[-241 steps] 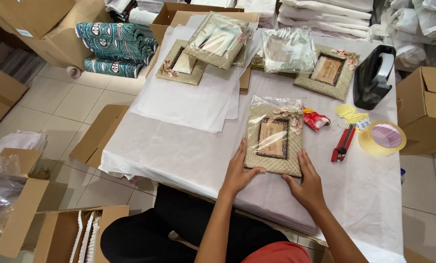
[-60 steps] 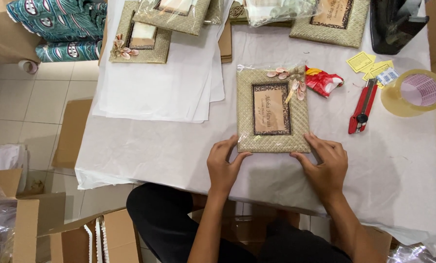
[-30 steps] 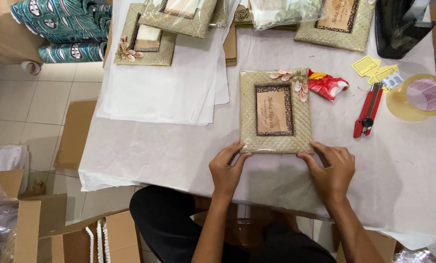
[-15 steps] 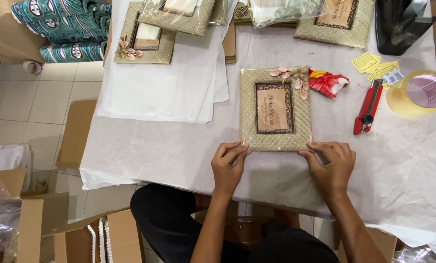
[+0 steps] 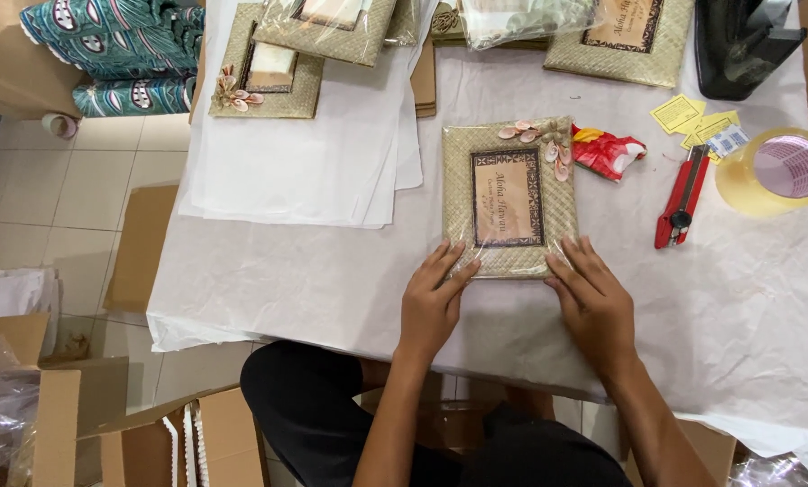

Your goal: The person wraps multiple decorative picture frames in plastic bags, secures them with tape, and places them onto stacks of white tissue paper.

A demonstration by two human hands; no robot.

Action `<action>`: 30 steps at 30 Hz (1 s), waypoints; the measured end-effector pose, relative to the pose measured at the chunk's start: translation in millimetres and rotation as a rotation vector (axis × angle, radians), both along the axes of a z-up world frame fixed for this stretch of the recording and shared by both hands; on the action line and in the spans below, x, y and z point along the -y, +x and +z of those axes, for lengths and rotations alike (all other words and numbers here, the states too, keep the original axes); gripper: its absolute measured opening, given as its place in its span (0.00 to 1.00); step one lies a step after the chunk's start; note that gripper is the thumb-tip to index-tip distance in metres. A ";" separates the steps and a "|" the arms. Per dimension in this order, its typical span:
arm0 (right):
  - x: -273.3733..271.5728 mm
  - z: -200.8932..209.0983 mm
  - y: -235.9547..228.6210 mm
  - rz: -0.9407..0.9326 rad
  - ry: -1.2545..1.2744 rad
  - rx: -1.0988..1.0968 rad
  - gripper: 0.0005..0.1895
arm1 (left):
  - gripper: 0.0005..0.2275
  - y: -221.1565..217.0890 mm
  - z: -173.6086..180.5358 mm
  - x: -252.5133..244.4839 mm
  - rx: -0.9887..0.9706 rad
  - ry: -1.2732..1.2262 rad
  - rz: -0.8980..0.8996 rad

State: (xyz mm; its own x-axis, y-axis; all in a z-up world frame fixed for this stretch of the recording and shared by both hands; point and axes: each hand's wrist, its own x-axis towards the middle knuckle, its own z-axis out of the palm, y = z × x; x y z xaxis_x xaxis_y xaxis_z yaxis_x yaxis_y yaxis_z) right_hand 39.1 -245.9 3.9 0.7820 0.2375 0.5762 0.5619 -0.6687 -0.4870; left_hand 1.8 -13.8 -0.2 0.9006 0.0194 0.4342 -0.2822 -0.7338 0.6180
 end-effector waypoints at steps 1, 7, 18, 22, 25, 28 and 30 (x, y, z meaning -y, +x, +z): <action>1.6 -2.3 -2.3 -0.013 0.036 -0.018 0.15 | 0.15 0.7 -3.2 0.9 0.024 -0.016 0.002; 2.6 -7.2 -4.6 -0.054 0.045 0.031 0.11 | 0.16 -1.3 -4.7 4.6 0.046 -0.084 0.000; -1.3 -11.0 -0.6 0.016 -0.177 0.024 0.25 | 0.14 -1.9 2.9 4.2 0.079 -0.071 0.014; -2.5 -16.8 -0.7 0.009 -0.121 0.088 0.18 | 0.13 -3.3 3.4 5.9 0.113 -0.089 0.037; -4.2 -18.0 -0.4 -0.010 -0.151 0.178 0.17 | 0.12 -4.3 0.8 6.6 0.188 -0.081 0.080; -6.6 -7.8 -2.3 -0.034 -0.163 0.257 0.16 | 0.11 -5.1 15.8 11.8 0.271 -0.095 0.123; -8.0 3.5 -1.2 -0.045 -0.158 0.297 0.15 | 0.10 -1.9 33.9 17.4 0.318 -0.117 0.141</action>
State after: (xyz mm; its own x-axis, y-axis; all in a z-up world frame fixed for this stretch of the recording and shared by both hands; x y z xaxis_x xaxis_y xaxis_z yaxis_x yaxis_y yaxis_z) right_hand 37.9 -237.9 7.4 0.5971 0.3109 0.7395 0.6317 -0.7504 -0.1946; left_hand -0.1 -31.1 33.7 0.7060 0.1999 0.6794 -0.3745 -0.7088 0.5977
